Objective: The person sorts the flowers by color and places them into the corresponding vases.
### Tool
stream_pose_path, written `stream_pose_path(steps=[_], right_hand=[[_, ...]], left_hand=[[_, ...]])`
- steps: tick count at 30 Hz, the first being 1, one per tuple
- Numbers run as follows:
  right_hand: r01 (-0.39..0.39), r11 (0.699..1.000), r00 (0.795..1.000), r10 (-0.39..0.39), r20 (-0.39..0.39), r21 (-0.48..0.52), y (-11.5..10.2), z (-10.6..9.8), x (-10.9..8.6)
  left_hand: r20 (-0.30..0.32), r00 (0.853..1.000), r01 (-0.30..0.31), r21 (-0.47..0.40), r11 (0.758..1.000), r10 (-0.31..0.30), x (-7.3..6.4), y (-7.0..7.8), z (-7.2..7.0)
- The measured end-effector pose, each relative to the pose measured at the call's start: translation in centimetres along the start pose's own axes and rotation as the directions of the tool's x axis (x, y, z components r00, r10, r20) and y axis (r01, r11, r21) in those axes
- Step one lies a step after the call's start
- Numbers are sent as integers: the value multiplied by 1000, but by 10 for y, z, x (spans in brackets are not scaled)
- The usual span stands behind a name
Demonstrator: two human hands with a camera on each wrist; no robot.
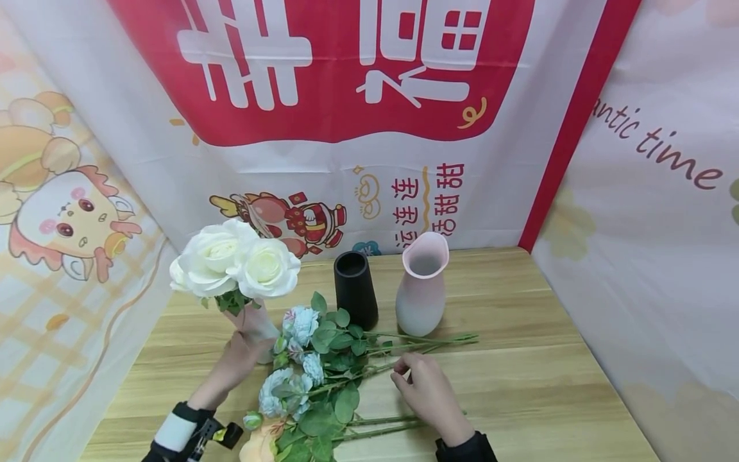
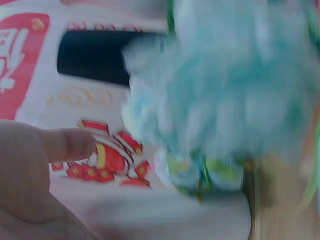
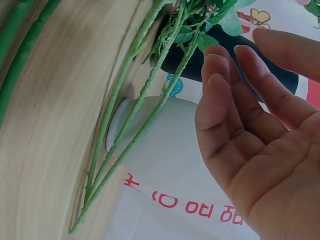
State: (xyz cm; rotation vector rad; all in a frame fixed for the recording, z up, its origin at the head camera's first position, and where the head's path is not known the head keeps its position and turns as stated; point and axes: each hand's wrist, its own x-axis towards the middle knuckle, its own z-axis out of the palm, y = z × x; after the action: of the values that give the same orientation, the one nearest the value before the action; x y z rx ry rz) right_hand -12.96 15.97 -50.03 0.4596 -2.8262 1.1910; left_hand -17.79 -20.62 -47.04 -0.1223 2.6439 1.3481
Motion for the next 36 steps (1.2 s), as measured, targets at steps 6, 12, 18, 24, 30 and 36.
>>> stream_pose_path(steps=[6,12,18,24,30,36], right_hand=[[-20,1000,1000,20,-10,12,3,0,-1],[-39,999,999,39,-13,9,3,-3,-4],[-7,998,1000,7,2,68,-2,-8,-10],[-89,995,996,90,-22,41,-2,-8,-12],[-32,995,997,25,-79,-97,5,-7,-9],[226,912,960,-267,-77,-341,17,-10,2]], left_hand=[[46,998,-33,-36,999,35,-26,24,11],[157,987,-17,-84,996,30,-43,48,24],[87,988,-119,-59,991,124,-37,56,45],[20,978,-208,-40,977,209,-20,69,50],[-19,957,-289,-76,954,288,2,85,64],[-135,908,-413,-115,904,397,29,95,77]])
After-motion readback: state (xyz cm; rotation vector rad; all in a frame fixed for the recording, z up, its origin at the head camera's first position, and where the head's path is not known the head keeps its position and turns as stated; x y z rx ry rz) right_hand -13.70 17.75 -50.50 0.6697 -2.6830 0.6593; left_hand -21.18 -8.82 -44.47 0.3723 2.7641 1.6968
